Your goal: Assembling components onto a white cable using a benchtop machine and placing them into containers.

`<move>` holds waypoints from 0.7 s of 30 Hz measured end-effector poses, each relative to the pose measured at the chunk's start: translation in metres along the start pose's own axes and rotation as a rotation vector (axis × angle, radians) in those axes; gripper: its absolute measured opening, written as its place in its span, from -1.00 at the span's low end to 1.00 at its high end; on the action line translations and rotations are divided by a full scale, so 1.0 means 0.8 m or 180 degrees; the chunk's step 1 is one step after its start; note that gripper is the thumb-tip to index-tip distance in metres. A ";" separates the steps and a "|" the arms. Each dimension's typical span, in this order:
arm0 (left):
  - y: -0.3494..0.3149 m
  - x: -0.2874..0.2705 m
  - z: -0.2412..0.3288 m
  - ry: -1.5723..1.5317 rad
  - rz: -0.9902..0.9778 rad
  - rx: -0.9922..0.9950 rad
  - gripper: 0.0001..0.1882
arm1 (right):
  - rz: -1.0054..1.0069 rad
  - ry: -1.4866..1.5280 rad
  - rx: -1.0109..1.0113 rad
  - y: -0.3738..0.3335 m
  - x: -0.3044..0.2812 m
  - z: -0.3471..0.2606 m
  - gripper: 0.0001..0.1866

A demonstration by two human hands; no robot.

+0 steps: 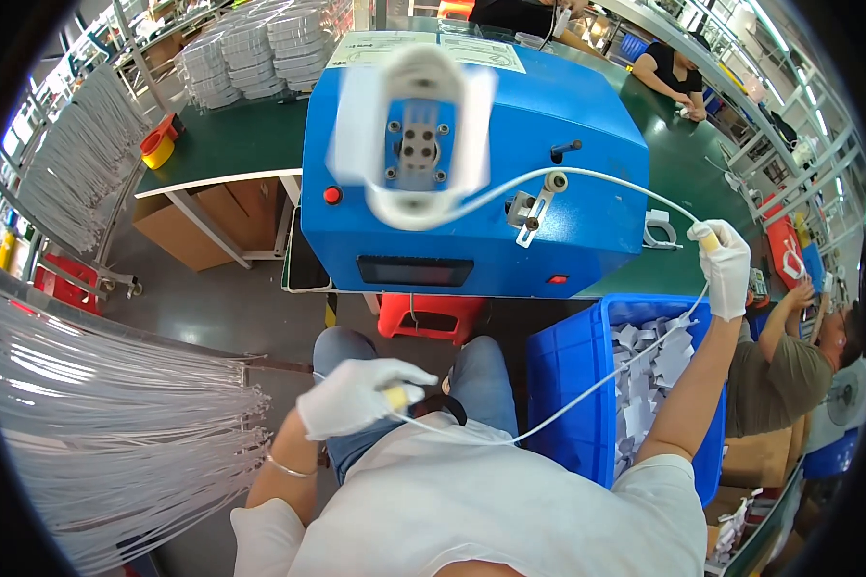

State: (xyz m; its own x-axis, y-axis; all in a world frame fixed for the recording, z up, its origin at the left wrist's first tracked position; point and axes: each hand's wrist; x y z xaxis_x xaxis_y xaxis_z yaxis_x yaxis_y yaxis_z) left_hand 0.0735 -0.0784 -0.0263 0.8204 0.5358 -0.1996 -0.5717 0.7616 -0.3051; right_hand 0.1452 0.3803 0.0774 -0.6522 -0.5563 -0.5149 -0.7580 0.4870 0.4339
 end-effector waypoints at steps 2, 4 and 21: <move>0.018 0.019 -0.017 -0.0281 -0.0273 -0.0183 -0.69 | -0.0036 0.0106 0.0004 -0.004 0.007 -0.005 -0.81; 0.030 0.035 -0.018 -0.0086 -0.0313 -0.0048 -0.70 | -0.0195 0.0325 0.0081 -0.009 0.006 -0.011 -0.85; 0.051 0.056 -0.141 0.0533 0.0227 -0.0838 -0.66 | -0.1323 0.1125 0.0406 -0.026 0.107 -0.127 -0.83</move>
State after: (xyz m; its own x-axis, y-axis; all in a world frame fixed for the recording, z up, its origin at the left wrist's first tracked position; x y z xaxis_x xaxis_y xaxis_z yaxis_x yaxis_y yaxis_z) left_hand 0.0880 -0.0645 -0.1528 0.7814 0.5003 -0.3730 -0.6231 0.5922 -0.5110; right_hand 0.1040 0.2542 0.0998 -0.2789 -0.9001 -0.3348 -0.9592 0.2440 0.1431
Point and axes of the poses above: each hand's wrist, its own y-axis towards the middle knuckle, its own x-axis out of the palm, z = x × y, and after that the axes turned 7 degrees about -x, right-handed
